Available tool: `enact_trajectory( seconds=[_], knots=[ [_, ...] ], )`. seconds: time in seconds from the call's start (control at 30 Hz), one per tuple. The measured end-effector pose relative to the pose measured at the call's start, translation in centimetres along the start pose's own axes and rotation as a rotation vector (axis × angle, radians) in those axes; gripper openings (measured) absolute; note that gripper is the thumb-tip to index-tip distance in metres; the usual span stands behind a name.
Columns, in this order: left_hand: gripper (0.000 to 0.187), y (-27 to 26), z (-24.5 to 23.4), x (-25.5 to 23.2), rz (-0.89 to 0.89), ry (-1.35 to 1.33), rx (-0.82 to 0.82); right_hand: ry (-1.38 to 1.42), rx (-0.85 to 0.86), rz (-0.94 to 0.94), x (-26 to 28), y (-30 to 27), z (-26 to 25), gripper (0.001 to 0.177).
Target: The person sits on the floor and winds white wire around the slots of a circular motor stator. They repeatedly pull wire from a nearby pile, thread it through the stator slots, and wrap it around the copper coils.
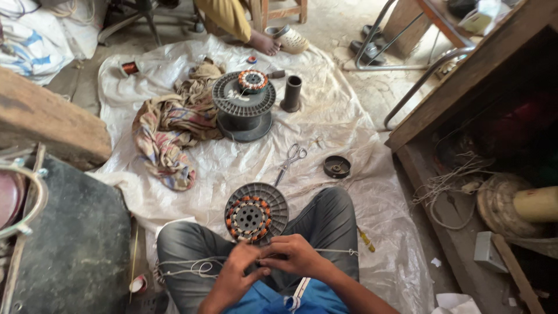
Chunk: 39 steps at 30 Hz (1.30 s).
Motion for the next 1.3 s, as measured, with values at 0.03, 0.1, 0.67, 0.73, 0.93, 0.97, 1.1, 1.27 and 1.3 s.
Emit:
enact_trajectory(
  seconds=[0.03, 0.1, 0.67, 0.73, 0.93, 0.97, 1.1, 1.27, 1.3],
  knots=[
    [0.018, -0.5, 1.3, 1.1, -0.001, -0.048, 0.08, 0.03, 0.007, -0.001, 0.0, 0.2, -0.2, 0.013],
    [0.021, -2.7, 1.4, 4.8, -0.295, -0.338, 0.011, -0.027, -0.049, -0.003, -0.9, 0.2, -1.6, 0.013],
    [0.045, -1.6, 2.5, 3.0, -0.013, 0.056, -0.006, 0.0, 0.13, -0.007, -0.7, 0.6, 1.1, 0.01],
    [0.03, -3.1, 1.6, 4.8, -0.332, -0.164, -0.019, 0.043, 0.099, -0.003, -1.4, 0.5, 0.5, 0.011],
    [0.022, -8.0, -6.7, 6.1, -0.622, 0.098, -0.382, 0.047, -0.07, 0.197, -5.1, -1.0, -4.4, 0.011],
    [0.026, -8.7, -7.6, 5.9, -0.859, 0.17, -0.393, 0.033, -0.095, 0.261, -5.4, -1.1, -4.8, 0.012],
    [0.052, -5.2, -6.2, 2.1, -0.255, 0.559, -0.324, 0.088, -0.018, 0.161, -3.5, -1.0, -3.3, 0.011],
    [0.038, -2.0, 1.6, 2.5, -0.074, 0.177, -0.005, 0.07, 0.125, -0.017, -0.8, 0.3, 0.3, 0.012],
    [0.026, -2.4, 2.6, 3.1, -0.104, 0.104, 0.083, 0.059, 0.113, 0.011, -1.0, 0.2, 0.3, 0.013]
  ],
)
Point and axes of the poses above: each hand's wrist, its own y-axis towards the middle knuckle, its own z-axis out of the palm, x = y × z, the point moved 3 cm from there along y, towards the middle knuckle, and after that the axes turned 7 degrees about z, right-handed, at the moved point
